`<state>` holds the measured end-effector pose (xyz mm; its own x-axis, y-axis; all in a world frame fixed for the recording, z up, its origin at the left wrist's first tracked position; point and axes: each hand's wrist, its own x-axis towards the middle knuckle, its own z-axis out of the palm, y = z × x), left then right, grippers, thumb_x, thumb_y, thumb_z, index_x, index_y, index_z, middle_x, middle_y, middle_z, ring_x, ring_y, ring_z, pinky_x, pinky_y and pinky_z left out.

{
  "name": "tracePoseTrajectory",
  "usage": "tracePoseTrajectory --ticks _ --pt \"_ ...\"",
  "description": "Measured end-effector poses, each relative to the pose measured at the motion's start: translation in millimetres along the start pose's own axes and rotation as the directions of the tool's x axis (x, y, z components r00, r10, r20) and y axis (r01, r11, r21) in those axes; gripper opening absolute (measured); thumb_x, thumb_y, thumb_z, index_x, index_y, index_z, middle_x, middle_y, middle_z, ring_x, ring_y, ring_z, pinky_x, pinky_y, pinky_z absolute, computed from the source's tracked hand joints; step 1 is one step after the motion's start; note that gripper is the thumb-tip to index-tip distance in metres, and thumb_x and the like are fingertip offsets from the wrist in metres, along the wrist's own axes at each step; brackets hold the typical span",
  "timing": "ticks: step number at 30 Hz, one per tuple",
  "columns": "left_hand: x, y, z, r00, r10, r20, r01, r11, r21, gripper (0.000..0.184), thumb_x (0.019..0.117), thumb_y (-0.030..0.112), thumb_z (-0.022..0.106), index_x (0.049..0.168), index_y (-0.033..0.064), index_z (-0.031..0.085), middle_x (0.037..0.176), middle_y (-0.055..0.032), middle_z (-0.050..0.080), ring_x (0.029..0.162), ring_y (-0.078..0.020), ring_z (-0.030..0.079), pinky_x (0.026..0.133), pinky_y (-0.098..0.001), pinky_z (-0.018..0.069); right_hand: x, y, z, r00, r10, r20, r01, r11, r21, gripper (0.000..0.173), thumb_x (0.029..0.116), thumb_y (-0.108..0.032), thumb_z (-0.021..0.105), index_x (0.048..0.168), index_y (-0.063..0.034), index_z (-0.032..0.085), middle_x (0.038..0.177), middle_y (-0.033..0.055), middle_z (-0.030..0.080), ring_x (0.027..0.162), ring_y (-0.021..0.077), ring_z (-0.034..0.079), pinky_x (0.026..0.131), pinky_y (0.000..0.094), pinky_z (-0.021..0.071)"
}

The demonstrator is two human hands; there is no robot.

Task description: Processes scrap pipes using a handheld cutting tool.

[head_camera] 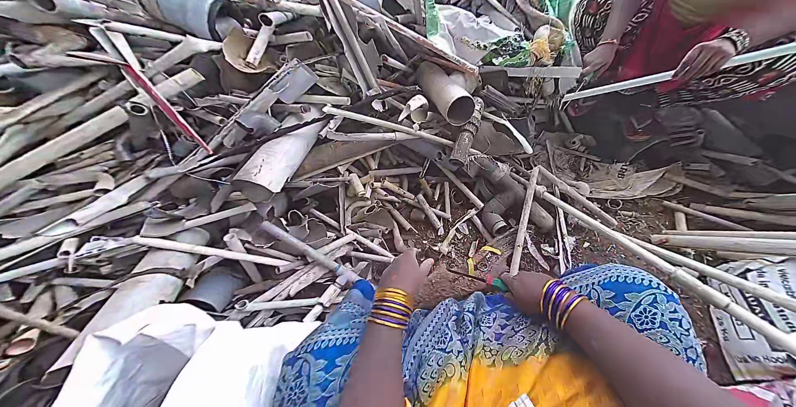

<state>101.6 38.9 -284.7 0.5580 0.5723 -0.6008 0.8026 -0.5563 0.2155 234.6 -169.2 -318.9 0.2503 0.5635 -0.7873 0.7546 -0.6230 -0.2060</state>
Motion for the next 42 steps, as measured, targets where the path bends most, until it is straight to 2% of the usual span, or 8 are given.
tracePoseTrajectory --ticks 3,6,8,15,21,27,36,42 --pt "19 4 12 0.980 0.007 0.200 -0.035 0.990 0.135 0.068 0.1036 0.050 0.056 0.150 0.0016 0.046 0.146 -0.0231 0.055 0.137 -0.0372 0.053 0.112 -0.0582 0.0405 6 3 1 0.998 0.021 0.059 -0.019 0.999 -0.034 0.050 0.1104 -0.027 0.044 0.151 0.0016 0.041 0.137 0.0324 0.057 0.129 0.0485 0.056 0.103 0.0657 0.0438" --pt "24 16 2 0.991 0.109 0.079 -0.106 0.993 -0.040 0.066 0.1060 0.045 0.053 0.157 0.0070 0.037 0.144 -0.0208 0.056 0.135 -0.0362 0.054 0.113 -0.0566 0.0399 15 2 -7 0.997 0.041 0.068 -0.038 0.998 -0.042 0.047 0.1091 -0.025 0.048 0.146 0.0034 0.047 0.137 0.0316 0.057 0.130 0.0477 0.055 0.104 0.0649 0.0437" --pt "31 21 1 0.993 0.105 0.050 -0.103 0.994 -0.040 0.064 0.1068 0.044 0.052 0.158 0.0077 0.037 0.147 -0.0205 0.055 0.136 -0.0358 0.053 0.114 -0.0559 0.0396 22 3 -16 0.997 0.060 0.051 -0.058 0.998 -0.030 0.042 0.1076 -0.022 0.050 0.140 0.0047 0.052 0.135 0.0309 0.058 0.128 0.0470 0.056 0.102 0.0644 0.0451" --pt "60 27 16 0.979 0.030 0.203 -0.058 0.989 0.132 0.067 0.1059 0.047 0.052 0.155 0.0034 0.039 0.148 -0.0245 0.053 0.138 -0.0390 0.051 0.113 -0.0581 0.0398 23 5 -64 0.968 0.250 0.000 -0.249 0.967 -0.056 0.029 0.1008 -0.008 0.056 0.123 0.0084 0.062 0.132 0.0301 0.060 0.124 0.0469 0.059 0.093 0.0653 0.0482" --pt "74 44 32 0.966 0.042 0.255 -0.078 0.988 0.134 0.067 0.1064 0.045 0.052 0.157 0.0036 0.036 0.149 -0.0242 0.052 0.139 -0.0380 0.050 0.114 -0.0575 0.0384 49 9 -53 0.954 0.298 0.024 -0.299 0.952 0.061 0.029 0.1015 -0.004 0.050 0.126 0.0079 0.060 0.135 0.0286 0.059 0.125 0.0450 0.059 0.093 0.0633 0.0489" --pt "102 47 42 0.930 0.021 0.367 -0.090 0.981 0.172 0.064 0.1073 0.043 0.052 0.154 0.0007 0.040 0.146 -0.0260 0.053 0.138 -0.0387 0.051 0.115 -0.0557 0.0370 47 27 -76 0.947 0.322 0.017 -0.320 0.934 0.158 0.028 0.1019 -0.007 0.051 0.125 0.0047 0.063 0.132 0.0256 0.062 0.122 0.0424 0.061 0.091 0.0612 0.0497" --pt "213 70 72 0.949 0.004 0.314 -0.084 0.967 0.241 0.055 0.1090 0.036 0.047 0.152 0.0025 0.044 0.148 -0.0241 0.053 0.140 -0.0373 0.051 0.116 -0.0557 0.0383 68 38 -61 0.943 0.299 0.148 -0.324 0.927 0.187 0.028 0.1033 -0.002 0.044 0.123 0.0071 0.062 0.130 0.0277 0.062 0.123 0.0430 0.061 0.091 0.0601 0.0509" --pt "278 108 127 0.912 0.161 0.377 -0.276 0.921 0.274 0.053 0.1076 0.029 0.050 0.150 -0.0024 0.044 0.156 -0.0234 0.044 0.145 -0.0377 0.044 0.118 -0.0547 0.0360 72 53 -54 0.929 0.304 0.211 -0.349 0.910 0.222 0.032 0.1058 -0.002 0.038 0.131 0.0065 0.056 0.131 0.0283 0.061 0.122 0.0445 0.061 0.091 0.0595 0.0515"
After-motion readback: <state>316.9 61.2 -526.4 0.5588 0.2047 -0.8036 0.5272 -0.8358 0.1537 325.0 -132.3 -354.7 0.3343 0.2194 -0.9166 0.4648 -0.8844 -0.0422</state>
